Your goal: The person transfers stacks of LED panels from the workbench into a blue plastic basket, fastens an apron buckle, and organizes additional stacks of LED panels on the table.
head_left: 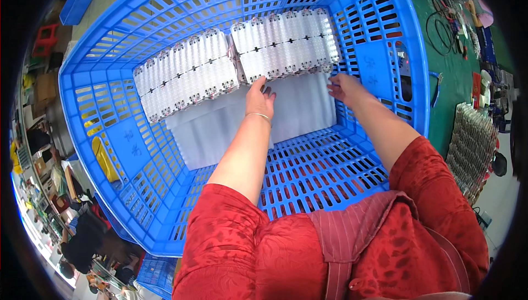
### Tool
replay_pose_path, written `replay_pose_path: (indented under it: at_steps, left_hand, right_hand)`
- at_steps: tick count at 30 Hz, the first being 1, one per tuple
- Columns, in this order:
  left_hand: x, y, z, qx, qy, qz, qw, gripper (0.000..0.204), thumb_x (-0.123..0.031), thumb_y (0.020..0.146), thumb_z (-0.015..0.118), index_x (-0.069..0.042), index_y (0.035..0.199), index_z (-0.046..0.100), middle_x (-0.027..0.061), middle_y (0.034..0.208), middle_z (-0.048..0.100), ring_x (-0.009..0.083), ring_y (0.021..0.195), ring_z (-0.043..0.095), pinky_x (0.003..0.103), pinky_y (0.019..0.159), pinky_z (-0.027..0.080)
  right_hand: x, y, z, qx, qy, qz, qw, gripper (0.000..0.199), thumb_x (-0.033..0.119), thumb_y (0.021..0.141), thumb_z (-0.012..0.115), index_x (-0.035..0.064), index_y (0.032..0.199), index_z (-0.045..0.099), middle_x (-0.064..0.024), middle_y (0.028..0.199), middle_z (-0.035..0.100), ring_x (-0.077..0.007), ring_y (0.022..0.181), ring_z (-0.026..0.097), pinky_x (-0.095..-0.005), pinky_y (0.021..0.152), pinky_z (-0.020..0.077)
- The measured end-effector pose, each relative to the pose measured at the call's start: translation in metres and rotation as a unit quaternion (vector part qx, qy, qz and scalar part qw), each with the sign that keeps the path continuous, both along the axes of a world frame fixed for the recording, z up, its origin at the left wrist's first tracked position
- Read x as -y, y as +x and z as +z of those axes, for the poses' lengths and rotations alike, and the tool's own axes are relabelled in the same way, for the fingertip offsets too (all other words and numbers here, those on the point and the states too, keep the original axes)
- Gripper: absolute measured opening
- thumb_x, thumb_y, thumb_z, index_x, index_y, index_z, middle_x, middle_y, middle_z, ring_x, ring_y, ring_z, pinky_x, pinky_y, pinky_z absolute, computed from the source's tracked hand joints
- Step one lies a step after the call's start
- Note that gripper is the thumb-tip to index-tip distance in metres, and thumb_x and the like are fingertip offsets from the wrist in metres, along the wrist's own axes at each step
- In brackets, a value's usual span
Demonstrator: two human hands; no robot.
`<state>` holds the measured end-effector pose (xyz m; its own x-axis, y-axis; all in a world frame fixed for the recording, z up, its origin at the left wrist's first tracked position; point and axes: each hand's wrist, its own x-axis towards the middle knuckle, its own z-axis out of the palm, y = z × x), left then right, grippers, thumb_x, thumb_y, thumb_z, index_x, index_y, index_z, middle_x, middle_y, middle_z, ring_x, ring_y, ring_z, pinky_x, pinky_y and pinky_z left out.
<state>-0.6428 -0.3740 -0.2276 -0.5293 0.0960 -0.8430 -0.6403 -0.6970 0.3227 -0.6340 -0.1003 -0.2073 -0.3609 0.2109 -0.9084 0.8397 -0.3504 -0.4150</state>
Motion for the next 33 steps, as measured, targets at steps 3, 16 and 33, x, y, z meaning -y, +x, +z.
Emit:
replay_pose_path:
  at_steps: [3, 16, 33]
  left_hand:
    - [0.009, -0.003, 0.007, 0.053, -0.003, -0.006, 0.999, 0.080, -0.028, 0.088, 0.063, -0.002, 0.149, 0.018, 0.0191, 0.155, 0.017, 0.0385, 0.141, 0.021, 0.055, 0.113, 0.020]
    - [0.013, -0.008, 0.009, 0.015, -0.018, -0.075, 0.997, 0.079, -0.031, 0.087, 0.068, -0.002, 0.146, 0.024, 0.0193, 0.154, 0.019, 0.0397, 0.135, 0.032, 0.057, 0.109, 0.028]
    - [0.104, 0.089, 0.355, -0.264, -0.023, -0.495, 0.827, 0.048, -0.010, 0.089, 0.062, 0.000, 0.133, 0.046, 0.0141, 0.125, 0.057, 0.0238, 0.111, 0.058, 0.038, 0.099, 0.043]
  right_hand:
    - [0.022, 0.000, -0.002, 0.054, 0.007, 0.004, 0.999, 0.039, 0.012, 0.087, 0.055, 0.0016, 0.124, 0.046, -0.0127, 0.121, 0.049, -0.0336, 0.112, 0.054, -0.0466, 0.089, 0.0501]
    - [0.025, -0.026, 0.022, 0.035, 0.063, 0.127, 0.989, 0.044, 0.013, 0.091, 0.052, 0.0052, 0.134, 0.045, -0.0120, 0.129, 0.048, -0.0315, 0.110, 0.054, -0.0504, 0.093, 0.0460]
    - [-0.044, 0.164, 0.363, -0.114, -0.191, 0.387, 0.895, 0.027, 0.024, 0.099, 0.052, 0.0006, 0.107, 0.063, -0.0102, 0.104, 0.068, -0.0166, 0.099, 0.063, -0.0313, 0.086, 0.0502]
